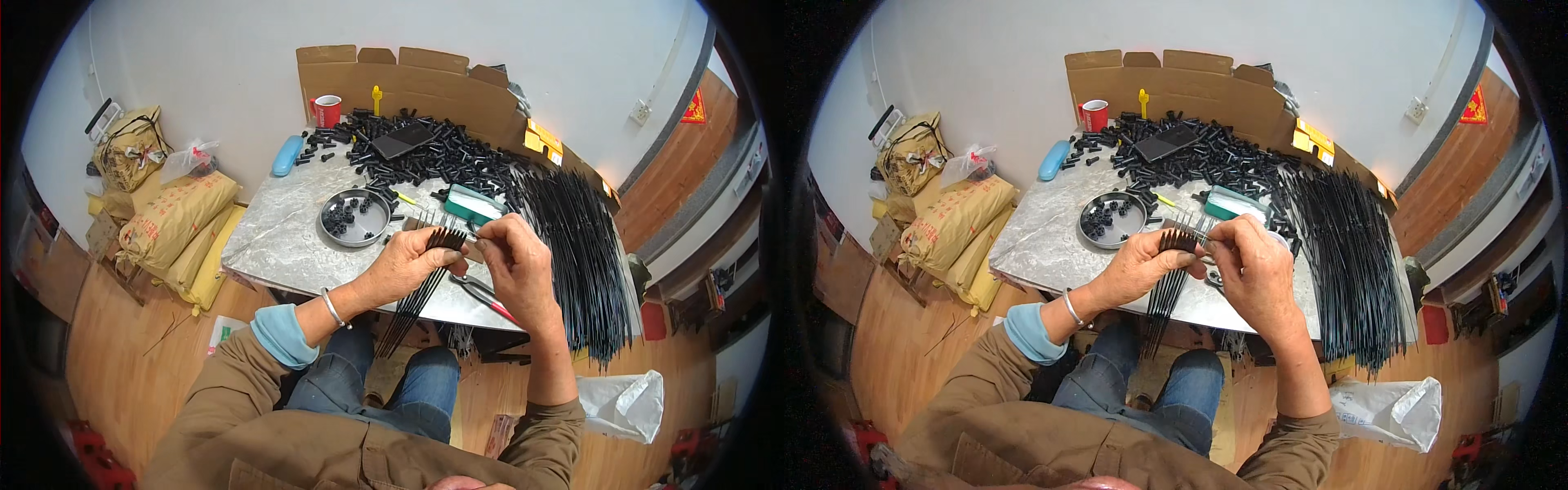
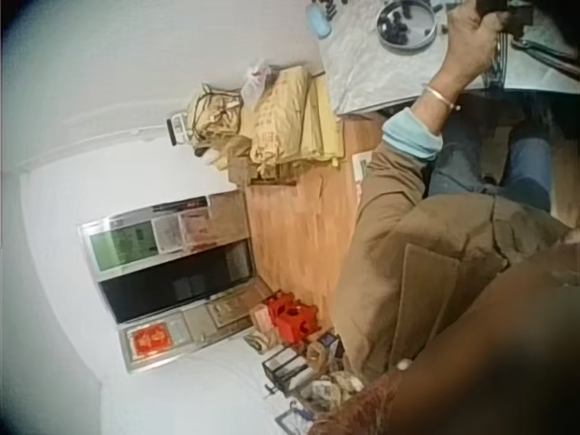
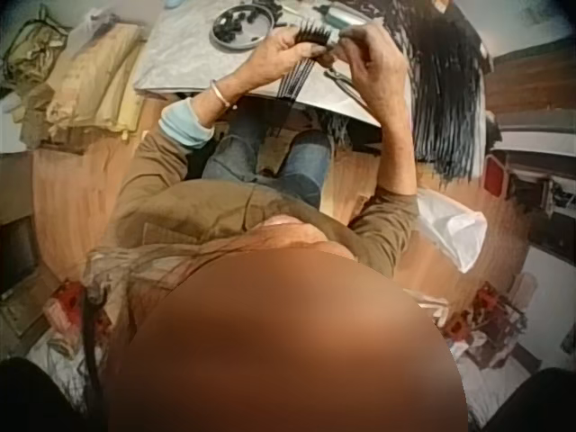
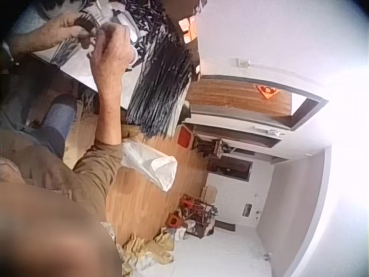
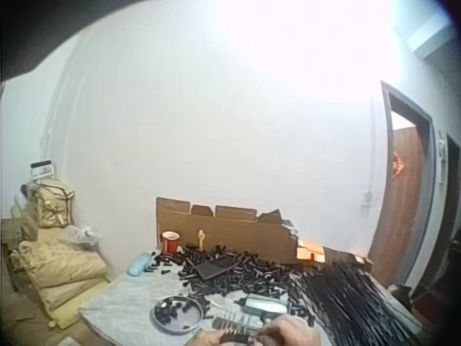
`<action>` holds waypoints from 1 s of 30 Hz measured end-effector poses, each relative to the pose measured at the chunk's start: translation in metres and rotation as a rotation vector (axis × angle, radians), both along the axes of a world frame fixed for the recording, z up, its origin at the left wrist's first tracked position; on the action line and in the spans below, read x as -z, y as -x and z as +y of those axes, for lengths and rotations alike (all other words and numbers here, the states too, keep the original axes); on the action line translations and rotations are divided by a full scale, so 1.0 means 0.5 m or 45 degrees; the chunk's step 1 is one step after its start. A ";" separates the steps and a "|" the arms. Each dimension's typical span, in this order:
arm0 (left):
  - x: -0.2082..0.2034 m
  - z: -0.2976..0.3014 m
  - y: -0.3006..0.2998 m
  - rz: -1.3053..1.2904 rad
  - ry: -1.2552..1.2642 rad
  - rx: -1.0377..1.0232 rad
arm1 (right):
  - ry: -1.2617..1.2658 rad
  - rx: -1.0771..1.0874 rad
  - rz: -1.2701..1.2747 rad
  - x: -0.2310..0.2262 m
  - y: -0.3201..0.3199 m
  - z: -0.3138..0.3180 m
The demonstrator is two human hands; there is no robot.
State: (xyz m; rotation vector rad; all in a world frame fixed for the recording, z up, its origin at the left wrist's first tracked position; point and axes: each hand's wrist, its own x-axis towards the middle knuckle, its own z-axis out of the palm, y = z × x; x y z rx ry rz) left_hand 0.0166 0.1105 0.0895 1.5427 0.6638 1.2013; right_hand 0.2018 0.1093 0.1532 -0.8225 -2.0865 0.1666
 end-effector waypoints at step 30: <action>-0.046 0.035 0.046 0.514 -0.419 0.085 | 0.614 -0.286 0.418 0.009 0.001 0.019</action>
